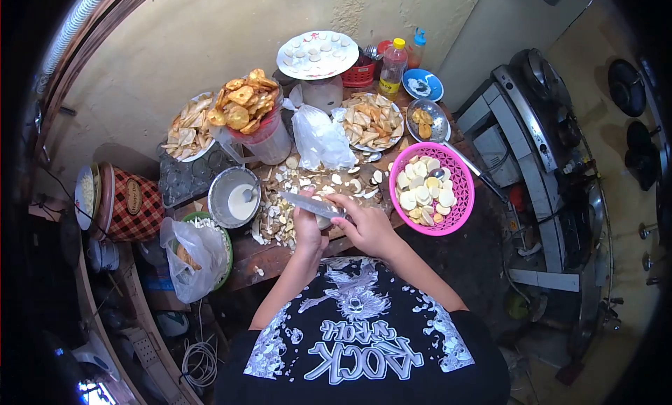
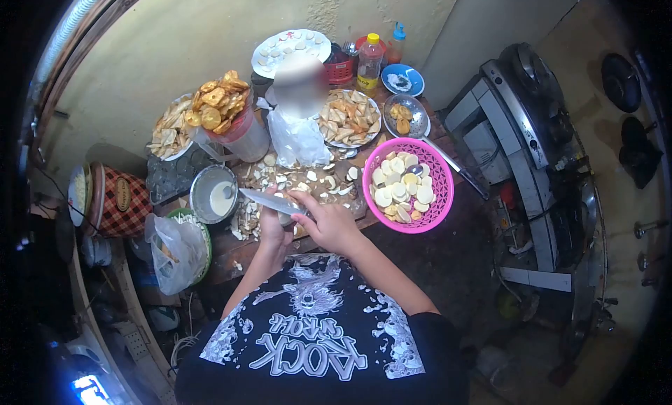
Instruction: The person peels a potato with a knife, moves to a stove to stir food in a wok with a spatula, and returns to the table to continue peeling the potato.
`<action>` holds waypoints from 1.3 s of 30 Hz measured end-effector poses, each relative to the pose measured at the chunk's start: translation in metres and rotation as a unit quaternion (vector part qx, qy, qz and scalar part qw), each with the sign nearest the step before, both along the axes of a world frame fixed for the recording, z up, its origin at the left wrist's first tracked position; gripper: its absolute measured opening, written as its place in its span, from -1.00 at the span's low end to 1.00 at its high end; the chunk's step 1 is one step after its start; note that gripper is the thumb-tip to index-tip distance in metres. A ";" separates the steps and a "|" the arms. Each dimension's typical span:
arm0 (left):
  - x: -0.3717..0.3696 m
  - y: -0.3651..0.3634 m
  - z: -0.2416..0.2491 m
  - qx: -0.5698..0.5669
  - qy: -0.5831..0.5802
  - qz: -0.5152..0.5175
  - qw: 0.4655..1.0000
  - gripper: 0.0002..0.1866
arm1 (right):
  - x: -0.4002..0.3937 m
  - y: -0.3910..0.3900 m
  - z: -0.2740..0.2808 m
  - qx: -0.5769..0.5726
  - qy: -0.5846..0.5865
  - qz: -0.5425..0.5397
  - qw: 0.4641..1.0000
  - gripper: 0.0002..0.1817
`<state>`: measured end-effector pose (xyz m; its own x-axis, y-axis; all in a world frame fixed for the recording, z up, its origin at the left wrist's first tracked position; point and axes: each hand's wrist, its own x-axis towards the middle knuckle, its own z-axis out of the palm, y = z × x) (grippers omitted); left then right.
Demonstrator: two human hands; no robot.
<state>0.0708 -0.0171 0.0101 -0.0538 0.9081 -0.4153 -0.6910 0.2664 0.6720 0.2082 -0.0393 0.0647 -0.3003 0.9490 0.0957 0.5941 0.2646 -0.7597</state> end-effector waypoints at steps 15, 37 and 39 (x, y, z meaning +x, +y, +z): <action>-0.012 0.000 0.006 -0.096 -0.044 -0.144 0.984 -0.64 | 0.016 -0.004 -0.011 -0.018 0.065 -0.003 0.998 -0.51; 0.012 -0.003 0.022 0.152 0.136 0.096 0.974 -0.85 | -0.012 -0.007 -0.018 0.143 0.025 -0.023 0.989 -0.58; 0.010 -0.003 0.024 0.159 0.159 0.087 0.970 -0.87 | -0.018 -0.009 -0.019 0.019 0.190 -0.047 0.981 -0.61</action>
<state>0.0807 -0.0202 0.0345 -0.2983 0.9530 -0.0532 -0.4503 -0.0914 0.8882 0.1900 -0.0486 0.0455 -0.1483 0.9644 0.2188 0.2930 0.2542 -0.9217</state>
